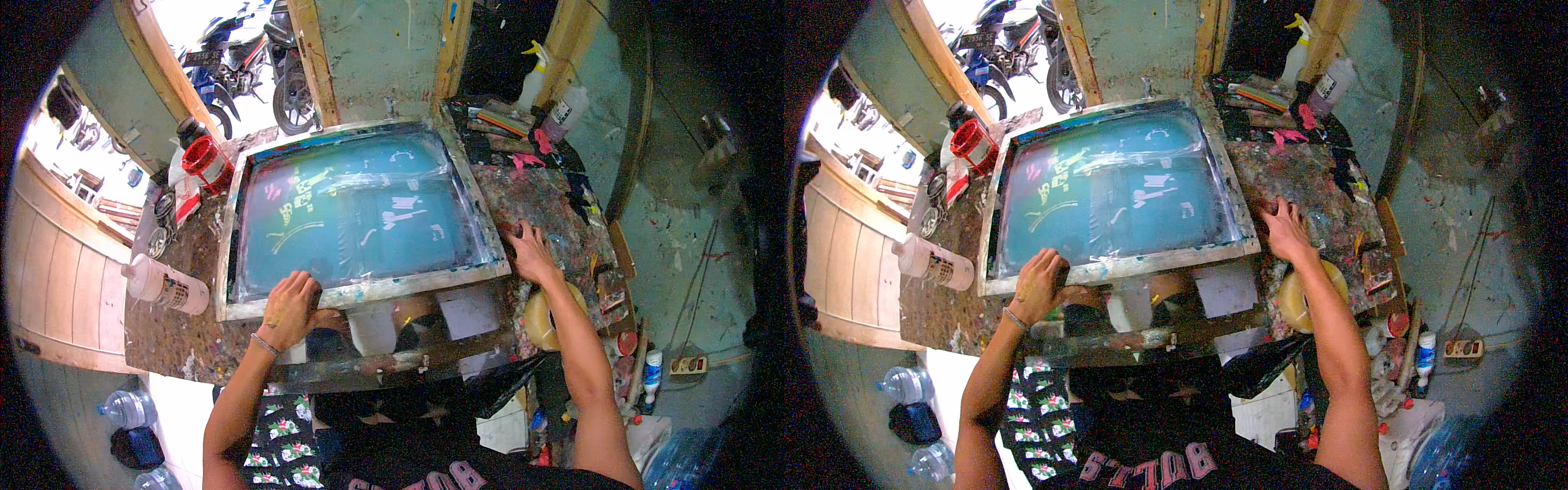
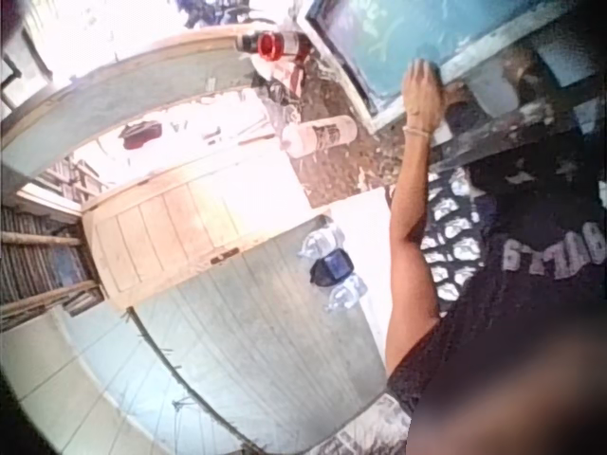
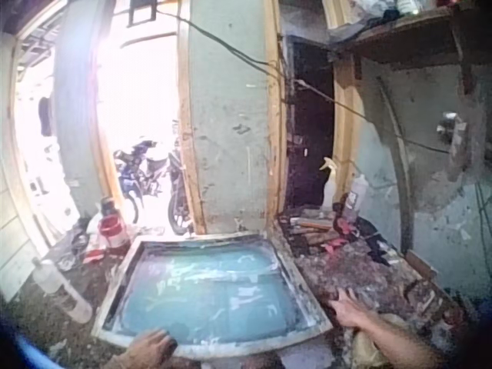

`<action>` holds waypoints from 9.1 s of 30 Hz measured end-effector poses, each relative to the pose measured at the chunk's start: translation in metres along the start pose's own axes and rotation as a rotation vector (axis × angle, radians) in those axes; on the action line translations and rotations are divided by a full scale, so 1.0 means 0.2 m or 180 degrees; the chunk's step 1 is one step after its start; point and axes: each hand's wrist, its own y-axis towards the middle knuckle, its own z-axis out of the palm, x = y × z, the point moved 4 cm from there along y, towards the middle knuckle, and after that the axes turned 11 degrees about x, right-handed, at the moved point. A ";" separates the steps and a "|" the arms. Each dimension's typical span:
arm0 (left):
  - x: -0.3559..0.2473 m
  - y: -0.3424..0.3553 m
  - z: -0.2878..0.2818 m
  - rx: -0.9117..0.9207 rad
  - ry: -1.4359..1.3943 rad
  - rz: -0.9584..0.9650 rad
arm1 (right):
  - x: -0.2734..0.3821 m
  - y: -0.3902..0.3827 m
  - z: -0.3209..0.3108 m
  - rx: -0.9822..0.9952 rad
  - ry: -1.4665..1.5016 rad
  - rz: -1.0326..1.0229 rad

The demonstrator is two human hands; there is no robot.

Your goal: The person applies tape to a screen printing frame, uses a squeegee to spread ink, and wipes the frame with a cloth. They then move to the floor and arrange multiple printed black mats with a green and white design.

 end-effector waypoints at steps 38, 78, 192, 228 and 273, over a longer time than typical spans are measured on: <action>0.03 0.00 0.08 0.0096 -0.0029 0.0025 | 0.03 0.06 -0.01 -0.0330 0.0068 -0.0070; 0.11 0.01 0.18 0.0350 -0.0473 -0.0247 | 0.07 0.05 -0.04 -0.0026 0.0010 -0.0054; -1.29 1.89 0.78 0.1266 -0.0029 0.1314 | -0.74 0.00 -0.22 -0.0931 0.1657 0.0268; -1.38 1.71 0.79 0.1224 0.0078 0.1974 | -0.92 0.19 -0.19 0.0221 0.1647 -0.0147; -1.41 1.68 0.84 0.0529 0.0886 0.2159 | -0.94 0.32 -0.21 0.0559 0.0315 0.0160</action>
